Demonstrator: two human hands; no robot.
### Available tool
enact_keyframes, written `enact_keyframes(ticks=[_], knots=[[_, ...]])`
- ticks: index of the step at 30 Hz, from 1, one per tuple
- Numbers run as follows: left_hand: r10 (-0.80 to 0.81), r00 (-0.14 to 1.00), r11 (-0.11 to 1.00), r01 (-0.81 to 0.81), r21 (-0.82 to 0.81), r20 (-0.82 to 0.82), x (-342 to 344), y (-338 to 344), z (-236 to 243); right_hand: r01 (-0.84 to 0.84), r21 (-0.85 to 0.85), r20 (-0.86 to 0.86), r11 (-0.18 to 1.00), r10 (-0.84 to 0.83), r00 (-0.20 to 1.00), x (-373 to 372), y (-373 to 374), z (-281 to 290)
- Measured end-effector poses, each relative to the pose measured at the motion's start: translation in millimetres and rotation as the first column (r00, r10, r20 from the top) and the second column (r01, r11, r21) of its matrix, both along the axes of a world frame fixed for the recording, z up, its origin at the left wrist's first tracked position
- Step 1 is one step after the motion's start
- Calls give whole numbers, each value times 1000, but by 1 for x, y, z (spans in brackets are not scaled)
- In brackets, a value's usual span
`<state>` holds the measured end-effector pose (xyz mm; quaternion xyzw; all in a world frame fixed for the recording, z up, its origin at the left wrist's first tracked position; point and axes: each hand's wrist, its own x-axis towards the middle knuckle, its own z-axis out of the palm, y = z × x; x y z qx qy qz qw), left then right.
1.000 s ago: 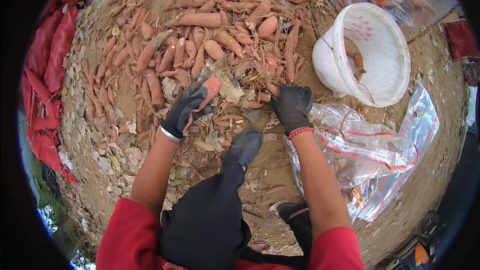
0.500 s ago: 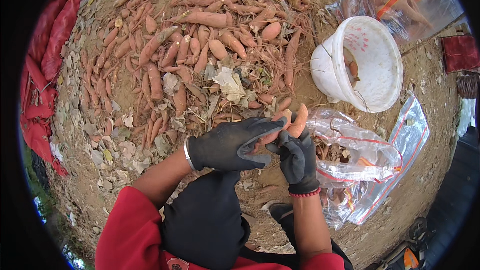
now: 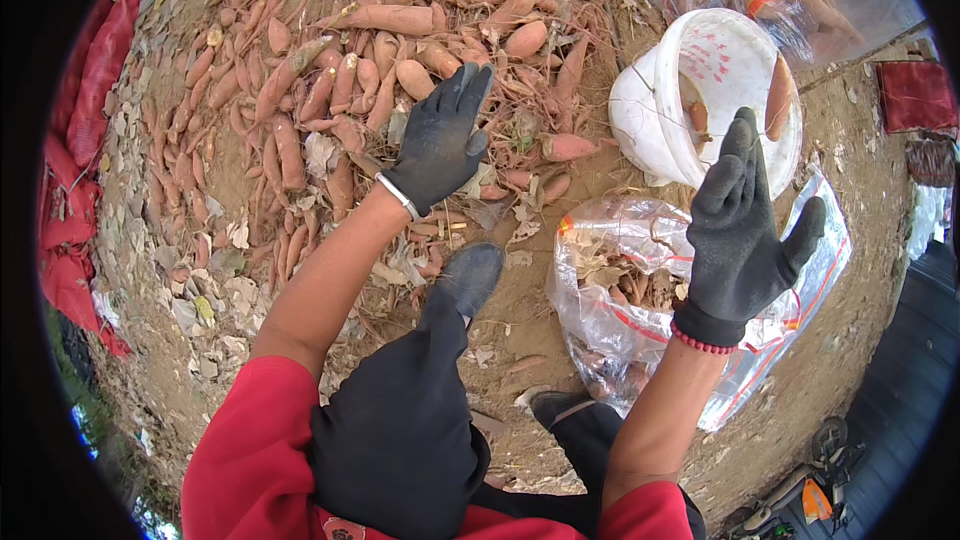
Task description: The person sits on the ground and sorts harvested sweet potatoes by hand, picking them from a pile and placing them into a white bucket and a clear plastic bag. The person repeatedly transfers sweet potatoes between the bucket and the bag.
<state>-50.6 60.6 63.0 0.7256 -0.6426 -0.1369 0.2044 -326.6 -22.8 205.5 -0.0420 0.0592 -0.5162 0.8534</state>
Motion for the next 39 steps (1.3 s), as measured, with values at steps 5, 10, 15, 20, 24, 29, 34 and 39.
enact_keyframes(ticks=[5,10,15,20,24,29,34,39], knots=[[-352,854,934,294,204,382,-15,-48,-5,-695,-137,-935,705,-324,-144,46,21,-95],[-584,667,808,426,407,463,-26,-74,-21,-836,200,-320,510,-773,-548,57,18,-174],[-465,730,838,546,-18,501,0,-18,-54,-832,250,-434,495,-711,-553,46,24,-200],[-229,968,973,231,-4,101,41,94,-24,-932,211,-153,295,-932,-329,21,31,-197],[354,838,935,-297,196,-416,62,189,-6,-949,209,-131,238,-954,-268,12,30,-212],[664,511,747,-477,462,-546,71,251,20,-972,143,-195,189,-957,-215,3,14,-196],[627,-106,684,-399,610,-772,74,316,7,-851,-409,-536,329,-841,-67,27,16,-114],[643,368,755,-157,636,-672,68,363,-17,-352,-674,-700,650,-714,20,21,-3,-17]])
